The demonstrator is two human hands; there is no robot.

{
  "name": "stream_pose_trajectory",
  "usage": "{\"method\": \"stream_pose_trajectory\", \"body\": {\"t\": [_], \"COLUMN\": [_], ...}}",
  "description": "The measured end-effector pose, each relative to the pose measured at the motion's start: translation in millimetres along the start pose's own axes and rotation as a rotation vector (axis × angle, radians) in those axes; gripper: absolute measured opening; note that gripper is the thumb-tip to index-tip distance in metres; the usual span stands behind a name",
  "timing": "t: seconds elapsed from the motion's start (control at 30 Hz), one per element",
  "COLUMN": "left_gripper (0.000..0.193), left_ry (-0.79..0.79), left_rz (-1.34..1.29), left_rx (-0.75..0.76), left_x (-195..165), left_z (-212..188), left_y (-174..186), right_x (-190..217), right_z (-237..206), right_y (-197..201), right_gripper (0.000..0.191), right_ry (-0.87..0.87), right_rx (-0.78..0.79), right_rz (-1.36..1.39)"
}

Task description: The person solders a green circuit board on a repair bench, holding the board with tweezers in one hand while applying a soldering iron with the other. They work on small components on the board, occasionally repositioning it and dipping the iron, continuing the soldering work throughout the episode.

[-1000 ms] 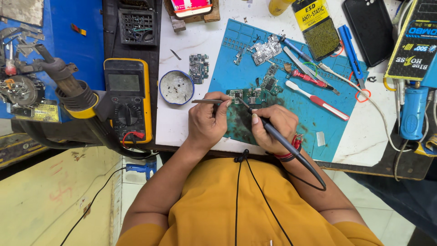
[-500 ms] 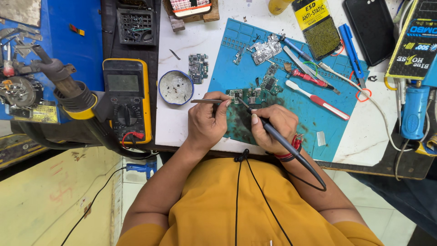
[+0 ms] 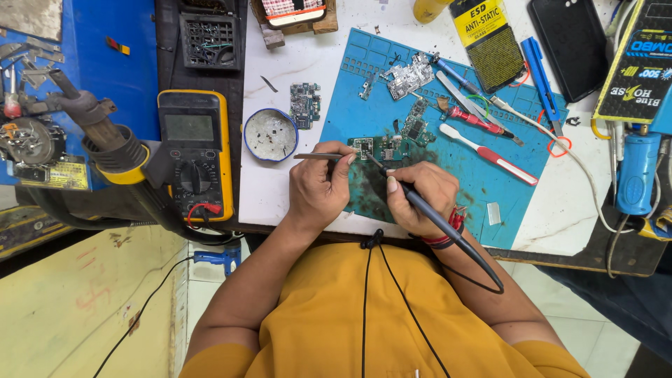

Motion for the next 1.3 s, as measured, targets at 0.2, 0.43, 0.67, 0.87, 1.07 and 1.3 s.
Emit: {"method": "stream_pose_trajectory", "body": {"t": [0.2,0.43,0.67,0.87,1.07,1.3], "left_gripper": [0.007,0.008,0.008,0.007,0.007,0.006], "left_ry": [0.005,0.013,0.003,-0.013,0.000,0.005], "left_rz": [-0.009,0.006,-0.001,0.002,-0.001,0.010], "left_rx": [0.004,0.010,-0.002,-0.009,-0.006,-0.003], "left_x": [1.7,2.1,1.2,0.2,0.5,-0.2], "left_z": [0.4,0.5,0.2,0.7,1.4,0.4], "left_y": [0.6,0.4,0.0,0.8,0.6,0.9], "right_x": [-0.5,-0.2,-0.6,-0.7,-1.0,-0.5], "right_z": [-0.2,-1.0,-0.8,0.2,0.2,-1.0], "right_y": [-1.5,-1.1,-1.5,-1.6,-1.2,-1.6], "right_gripper": [0.007,0.007,0.006,0.007,0.006,0.007], "right_ry": [0.006,-0.009,-0.004,0.003,-0.001,0.009], "right_rx": [-0.001,0.005,-0.011,-0.009,-0.004,-0.003], "right_rz": [-0.002,-0.013,-0.009,-0.003,-0.007,-0.009]}}
Point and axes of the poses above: each hand's wrist, its own z-axis towards the middle knuckle, its own y-axis out of the back of the hand, x = y × z, the point moved 3 cm from there along z, towards the middle knuckle, and after that the axes turned 1 degree about y, right-handed, at the moved point
